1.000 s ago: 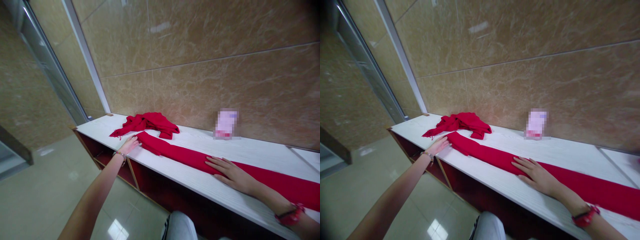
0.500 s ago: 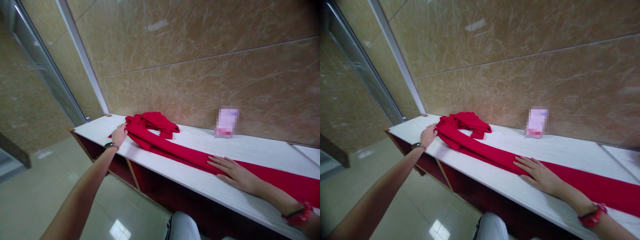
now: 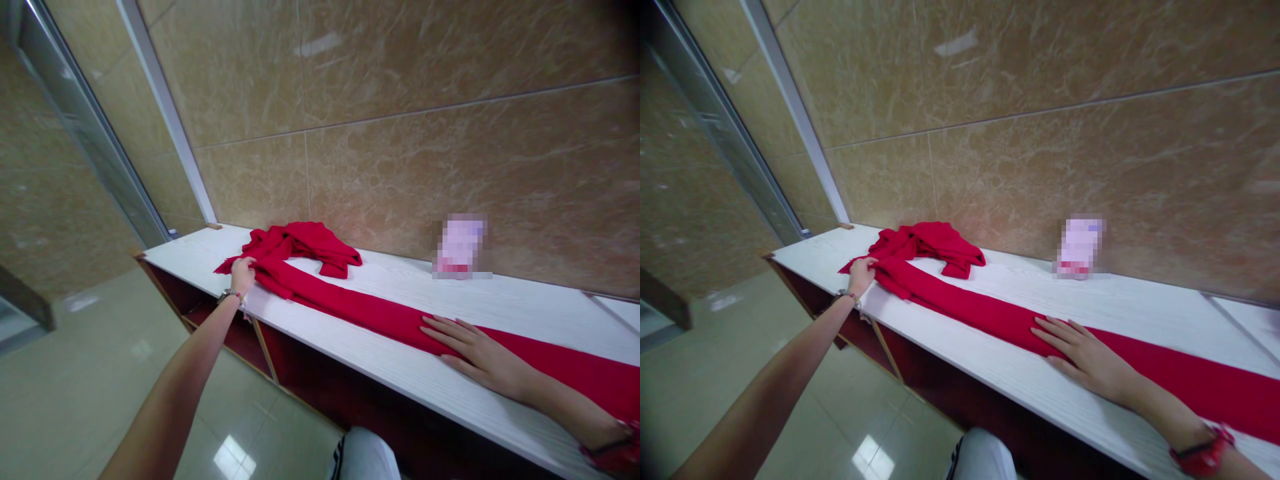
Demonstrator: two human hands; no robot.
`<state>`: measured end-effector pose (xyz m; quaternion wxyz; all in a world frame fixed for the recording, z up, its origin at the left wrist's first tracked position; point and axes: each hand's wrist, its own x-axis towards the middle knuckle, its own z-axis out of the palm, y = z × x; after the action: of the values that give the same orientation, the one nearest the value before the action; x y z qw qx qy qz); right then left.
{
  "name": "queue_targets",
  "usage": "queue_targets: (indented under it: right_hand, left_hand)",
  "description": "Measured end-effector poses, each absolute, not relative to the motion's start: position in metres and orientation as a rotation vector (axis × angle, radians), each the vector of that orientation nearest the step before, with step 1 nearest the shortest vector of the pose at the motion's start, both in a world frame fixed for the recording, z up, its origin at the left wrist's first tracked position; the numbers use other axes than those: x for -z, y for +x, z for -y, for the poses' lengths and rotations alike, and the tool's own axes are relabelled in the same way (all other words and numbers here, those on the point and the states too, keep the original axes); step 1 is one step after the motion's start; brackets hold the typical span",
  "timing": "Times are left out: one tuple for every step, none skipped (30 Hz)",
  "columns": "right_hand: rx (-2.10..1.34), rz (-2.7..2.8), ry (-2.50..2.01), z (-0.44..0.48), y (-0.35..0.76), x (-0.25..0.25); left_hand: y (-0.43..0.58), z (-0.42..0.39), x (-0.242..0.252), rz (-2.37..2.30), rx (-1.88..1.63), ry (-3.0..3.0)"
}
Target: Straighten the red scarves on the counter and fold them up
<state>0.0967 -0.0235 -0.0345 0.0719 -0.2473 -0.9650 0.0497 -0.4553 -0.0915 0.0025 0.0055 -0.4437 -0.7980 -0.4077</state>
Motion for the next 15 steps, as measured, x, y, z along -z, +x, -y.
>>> queue_targets:
  right_hand:
    - [-0.157, 2.892, -0.732, 0.023, 0.097, 0.035]
    - [-0.165, 2.882, -0.723, 0.024, 0.097, 0.034]
    - [-0.171, 2.874, -0.718, 0.024, 0.097, 0.034]
    - [-0.174, 2.872, -0.719, 0.024, 0.097, 0.034]
    - [-0.173, 2.873, -0.724, 0.024, 0.097, 0.034]
    - [-0.17, 2.877, -0.731, 0.024, 0.097, 0.034]
    - [-0.168, 2.882, -0.737, 0.024, 0.097, 0.034]
    - [-0.166, 2.886, -0.742, 0.024, 0.097, 0.034]
    - [-0.165, 2.889, -0.744, 0.024, 0.097, 0.035]
    - [-0.164, 2.89, -0.748, 0.023, 0.097, 0.035]
    - [-0.163, 2.893, -0.752, 0.023, 0.098, 0.036]
    - [-0.163, 2.897, -0.757, 0.023, 0.098, 0.036]
    - [-0.162, 2.903, -0.763, 0.022, 0.098, 0.037]
    - [-0.163, 2.91, -0.768, 0.022, 0.099, 0.037]
    - [-0.164, 2.917, -0.774, 0.022, 0.099, 0.037]
  left_hand:
    - [-0.462, 0.097, -0.005, 2.469, 1.197, -1.349]
    - [-0.469, 0.102, -0.006, 2.449, 1.092, -1.314]
    - [-0.475, 0.106, -0.006, 2.446, 0.979, -1.3]
    - [-0.48, 0.109, -0.005, 2.457, 0.873, -1.299]
    - [-0.483, 0.11, -0.003, 2.478, 0.785, -1.308]
    - [-0.486, 0.111, -0.001, 2.506, 0.727, -1.326]
    - [-0.489, 0.11, 0.002, 2.53, 0.705, -1.352]
    - [-0.49, 0.109, 0.003, 2.541, 0.68, -1.374]
    - [-0.492, 0.108, 0.003, 2.54, 0.666, -1.389]
    - [-0.494, 0.107, 0.002, 2.532, 0.66, -1.398]
    - [-0.497, 0.106, 0.001, 2.522, 0.657, -1.401]
    - [-0.5, 0.105, -0.002, 2.512, 0.655, -1.397]
    - [-0.503, 0.104, -0.004, 2.504, 0.658, -1.385]
    - [-0.506, 0.104, -0.006, 2.5, 0.672, -1.374]
    - [-0.509, 0.104, -0.007, 2.498, 0.695, -1.37]
